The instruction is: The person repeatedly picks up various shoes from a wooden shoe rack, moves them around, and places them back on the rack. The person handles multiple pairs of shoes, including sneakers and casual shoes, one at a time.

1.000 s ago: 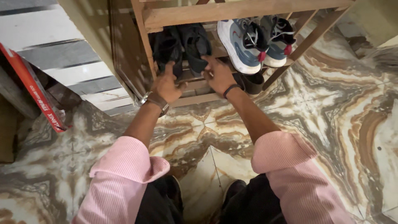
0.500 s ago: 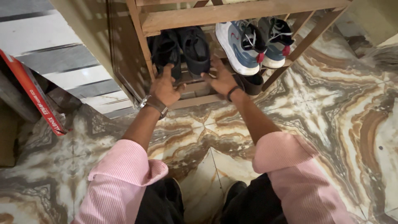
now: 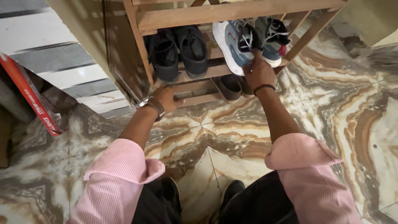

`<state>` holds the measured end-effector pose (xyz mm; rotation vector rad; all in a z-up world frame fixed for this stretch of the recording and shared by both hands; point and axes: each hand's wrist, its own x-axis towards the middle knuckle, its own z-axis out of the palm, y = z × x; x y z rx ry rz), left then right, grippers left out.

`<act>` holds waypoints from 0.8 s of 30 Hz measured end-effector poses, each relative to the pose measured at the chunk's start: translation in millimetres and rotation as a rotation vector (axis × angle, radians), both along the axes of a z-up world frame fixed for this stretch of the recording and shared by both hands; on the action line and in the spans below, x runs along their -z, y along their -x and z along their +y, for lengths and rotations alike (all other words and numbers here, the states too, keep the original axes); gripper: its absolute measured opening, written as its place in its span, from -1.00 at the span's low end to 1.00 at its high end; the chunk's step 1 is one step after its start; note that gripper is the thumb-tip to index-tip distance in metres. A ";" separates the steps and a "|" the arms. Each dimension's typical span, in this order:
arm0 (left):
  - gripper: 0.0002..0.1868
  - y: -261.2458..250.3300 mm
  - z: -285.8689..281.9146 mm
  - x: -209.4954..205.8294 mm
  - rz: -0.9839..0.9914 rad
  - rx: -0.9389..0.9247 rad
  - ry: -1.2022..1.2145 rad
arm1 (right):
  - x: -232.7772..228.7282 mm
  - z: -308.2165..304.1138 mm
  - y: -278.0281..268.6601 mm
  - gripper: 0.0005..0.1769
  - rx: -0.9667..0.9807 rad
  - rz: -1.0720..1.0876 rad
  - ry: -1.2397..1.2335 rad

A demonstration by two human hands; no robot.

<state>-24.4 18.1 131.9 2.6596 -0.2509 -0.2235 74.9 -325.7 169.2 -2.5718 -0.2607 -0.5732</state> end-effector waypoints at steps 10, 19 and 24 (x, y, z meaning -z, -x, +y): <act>-0.36 5.8 1.6 -16.9 0.097 -0.030 0.045 | 26.8 -30.8 15.3 -0.49 0.040 0.109 0.003; -0.37 8.2 2.4 -9.9 0.038 -0.013 0.014 | 53.8 -46.0 77.1 -0.50 -0.096 0.346 0.141; -0.39 5.4 2.5 -5.3 0.009 0.014 -0.013 | 61.0 -44.5 98.4 -0.49 -0.199 0.423 0.195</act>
